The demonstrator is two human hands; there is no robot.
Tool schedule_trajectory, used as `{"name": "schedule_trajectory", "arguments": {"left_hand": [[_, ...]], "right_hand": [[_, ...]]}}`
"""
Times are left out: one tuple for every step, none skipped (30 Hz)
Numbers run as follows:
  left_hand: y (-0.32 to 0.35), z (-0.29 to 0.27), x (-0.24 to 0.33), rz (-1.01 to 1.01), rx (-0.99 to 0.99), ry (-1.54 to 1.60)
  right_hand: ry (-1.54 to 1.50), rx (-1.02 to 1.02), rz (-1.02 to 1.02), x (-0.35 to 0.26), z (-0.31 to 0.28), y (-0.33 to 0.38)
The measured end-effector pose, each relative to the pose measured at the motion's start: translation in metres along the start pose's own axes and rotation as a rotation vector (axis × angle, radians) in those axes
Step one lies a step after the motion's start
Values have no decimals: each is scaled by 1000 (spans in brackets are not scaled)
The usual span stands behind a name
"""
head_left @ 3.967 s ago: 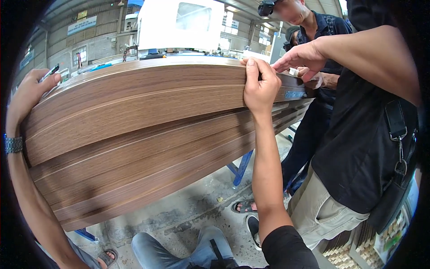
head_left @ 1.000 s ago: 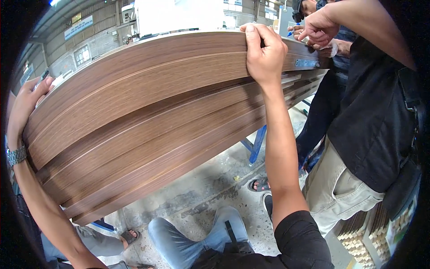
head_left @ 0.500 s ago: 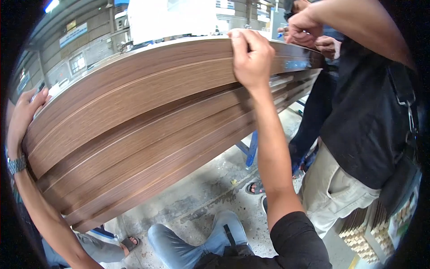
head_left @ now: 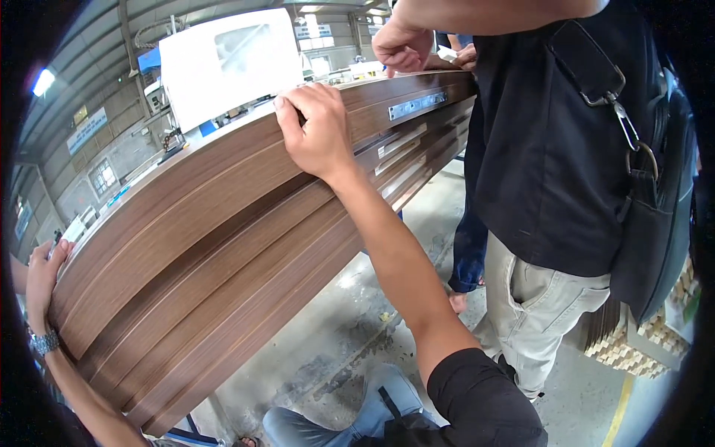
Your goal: Marking a long metal component with a marker while collaborating with colleagues on a factory production floor.
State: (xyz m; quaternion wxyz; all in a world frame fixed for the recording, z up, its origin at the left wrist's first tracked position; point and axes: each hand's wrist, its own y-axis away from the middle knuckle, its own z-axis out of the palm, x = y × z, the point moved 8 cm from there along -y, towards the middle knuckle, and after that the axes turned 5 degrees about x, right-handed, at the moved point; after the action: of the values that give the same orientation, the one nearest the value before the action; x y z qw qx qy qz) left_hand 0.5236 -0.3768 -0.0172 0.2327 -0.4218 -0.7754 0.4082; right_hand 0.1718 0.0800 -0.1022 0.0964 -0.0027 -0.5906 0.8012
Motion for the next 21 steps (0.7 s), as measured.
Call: {"name": "schedule_trajectory", "arguments": {"left_hand": [[3, 2, 14, -31, -92, 45], [6, -5, 25, -37, -91, 44], [8, -7, 36, -54, -148, 40], [10, -6, 40, -71, -205, 37], [10, -7, 42, -75, -204, 35], [10, -6, 43, -78, -222, 55], [11, -4, 43, -82, -239, 76], [11, -1, 38, -81, -238, 75], [9, -1, 27, -63, -162, 49], [6, -5, 18, -45, -86, 22], [5, -5, 15, -47, -86, 20], [3, -3, 11, -72, -118, 9], [2, -1, 7, -97, -151, -3], [3, -2, 11, -100, -152, -2], [5, -2, 16, -111, -162, 3], [7, -2, 19, -124, -173, 7], [9, -2, 20, -130, -173, 3], [10, -3, 22, -111, -141, 49], [12, -5, 24, -93, -109, 94], [12, -8, 31, -96, -109, 93], [13, -10, 41, -85, -133, 72]], "right_hand": [[-3, -3, -1, 1, 0, 0], [-3, -2, -7, 0, 1, 0], [-5, 1, -9, 0, 2, 1], [-12, -1, -8, 0, 3, 1], [-8, -2, -6, 0, 3, 1], [-3, -5, -4, 0, 3, 1], [-6, -6, -4, 0, 4, 2], [-1, -7, -4, 1, 2, 1], [1, -8, -3, 1, 2, 1], [-3, -6, -2, 0, 2, 1], [-5, -4, -5, 0, 2, 1], [-6, -2, -8, 0, 2, 1], [-9, -2, -6, 1, 2, 1], [-8, -2, -6, 1, 2, 1], [-8, -2, -5, 0, 3, 1], [-11, -5, -5, 0, 3, 2], [-7, -11, 5, 0, 3, 2], [-4, -17, 15, 1, 4, 2], [-12, -19, 16, 1, 4, 2], [-2, -15, 6, 1, 2, 1], [6, -13, -5, 1, 1, 1]]}}
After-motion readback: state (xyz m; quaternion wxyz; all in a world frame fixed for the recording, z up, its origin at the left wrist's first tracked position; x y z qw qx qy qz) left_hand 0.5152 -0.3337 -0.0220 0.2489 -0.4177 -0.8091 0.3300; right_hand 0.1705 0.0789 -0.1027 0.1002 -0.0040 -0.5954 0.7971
